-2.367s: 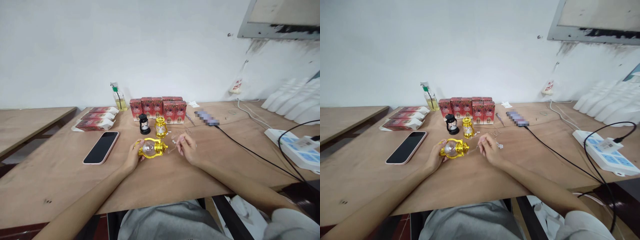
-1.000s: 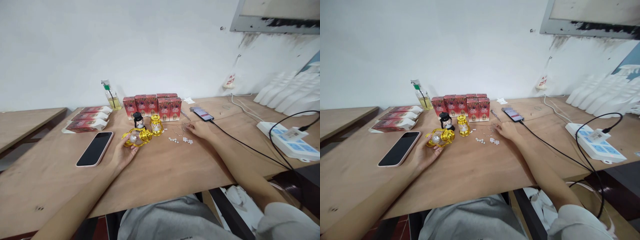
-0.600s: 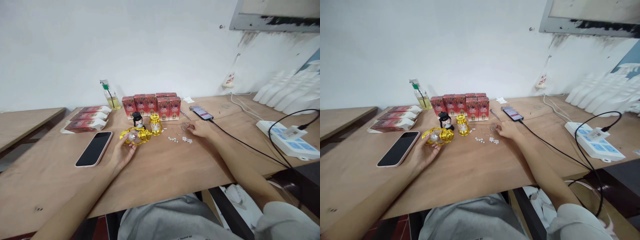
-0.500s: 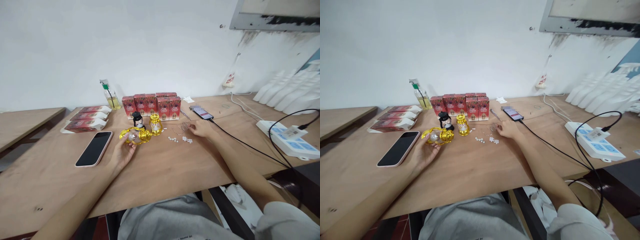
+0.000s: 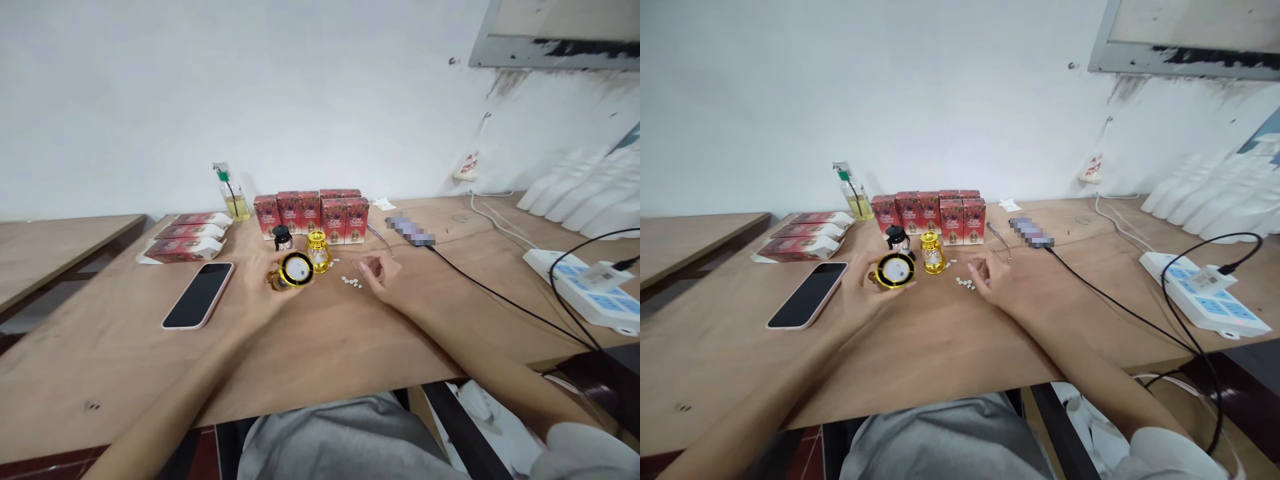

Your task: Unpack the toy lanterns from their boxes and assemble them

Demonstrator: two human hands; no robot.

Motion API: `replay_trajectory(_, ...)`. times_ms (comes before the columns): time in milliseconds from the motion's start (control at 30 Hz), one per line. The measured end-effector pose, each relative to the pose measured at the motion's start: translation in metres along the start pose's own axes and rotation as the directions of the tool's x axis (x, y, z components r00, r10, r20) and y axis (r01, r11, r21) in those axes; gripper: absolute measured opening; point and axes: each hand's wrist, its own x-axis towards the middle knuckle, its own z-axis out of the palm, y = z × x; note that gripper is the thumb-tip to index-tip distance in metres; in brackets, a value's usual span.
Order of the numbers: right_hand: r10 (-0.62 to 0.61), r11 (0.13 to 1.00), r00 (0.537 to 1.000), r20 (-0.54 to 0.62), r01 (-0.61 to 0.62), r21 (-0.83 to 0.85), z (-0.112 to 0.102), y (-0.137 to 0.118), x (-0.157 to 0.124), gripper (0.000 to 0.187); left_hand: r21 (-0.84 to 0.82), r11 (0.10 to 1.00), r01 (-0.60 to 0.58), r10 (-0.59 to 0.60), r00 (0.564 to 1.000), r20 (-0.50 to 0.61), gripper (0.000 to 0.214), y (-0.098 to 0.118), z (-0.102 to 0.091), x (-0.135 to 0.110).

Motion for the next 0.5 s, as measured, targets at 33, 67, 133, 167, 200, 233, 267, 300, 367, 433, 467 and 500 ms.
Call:
replay_trajectory(33,-0.029,0.998,0.999,-0.016,0.030,0.052,0.005,-0.010,-0.005,0.020,0.113,0.988,-0.104,0.099,0.994,0.057,0.044,-0.001,-0.001,-0.001)
replay_trajectory(67,-0.061,0.992,0.998,-0.033,0.064,0.112,0.009,-0.020,-0.009,0.017,0.190,0.962,-0.197,0.176,0.977,0.123,0.043,-0.004,-0.002,-0.003)
replay_trajectory(133,-0.144,0.964,0.989,-0.035,0.148,0.219,0.016,-0.036,-0.015,0.016,0.275,0.902,-0.333,0.267,0.931,0.250,0.038,-0.014,-0.004,-0.005)
replay_trajectory(167,-0.183,0.950,0.983,-0.021,0.182,0.254,0.019,-0.042,-0.017,0.016,0.304,0.874,-0.379,0.289,0.909,0.301,0.036,-0.020,-0.004,-0.006)
replay_trajectory(200,-0.220,0.939,0.976,-0.004,0.212,0.270,0.022,-0.046,-0.018,0.016,0.331,0.847,-0.415,0.299,0.889,0.347,0.034,-0.026,-0.004,-0.008)
replay_trajectory(233,-0.252,0.934,0.968,0.010,0.240,0.266,0.024,-0.049,-0.019,0.015,0.357,0.822,-0.445,0.303,0.871,0.387,0.033,-0.031,-0.003,-0.009)
replay_trajectory(267,-0.282,0.933,0.959,0.016,0.270,0.239,0.026,-0.051,-0.019,0.015,0.378,0.797,-0.472,0.305,0.854,0.421,0.033,-0.035,-0.002,-0.010)
replay_trajectory(300,-0.314,0.931,0.949,0.018,0.305,0.200,0.028,-0.051,-0.019,0.015,0.395,0.774,-0.495,0.306,0.838,0.452,0.033,-0.037,0.000,-0.011)
replay_trajectory(367,-0.382,0.918,0.924,0.025,0.377,0.121,0.030,-0.051,-0.019,0.016,0.414,0.737,-0.534,0.307,0.810,0.499,0.034,-0.038,0.003,-0.015)
replay_trajectory(433,-0.448,0.892,0.893,0.043,0.443,0.085,0.032,-0.050,-0.019,0.015,0.413,0.718,-0.561,0.312,0.789,0.529,0.034,-0.036,0.006,-0.018)
replay_trajectory(467,-0.476,0.878,0.878,0.054,0.471,0.084,0.033,-0.049,-0.019,0.014,0.405,0.711,-0.575,0.322,0.778,0.539,0.034,-0.035,0.006,-0.019)
replay_trajectory(500,-0.500,0.865,0.864,0.061,0.495,0.087,0.034,-0.049,-0.019,0.013,0.396,0.705,-0.588,0.334,0.768,0.547,0.034,-0.034,0.006,-0.020)
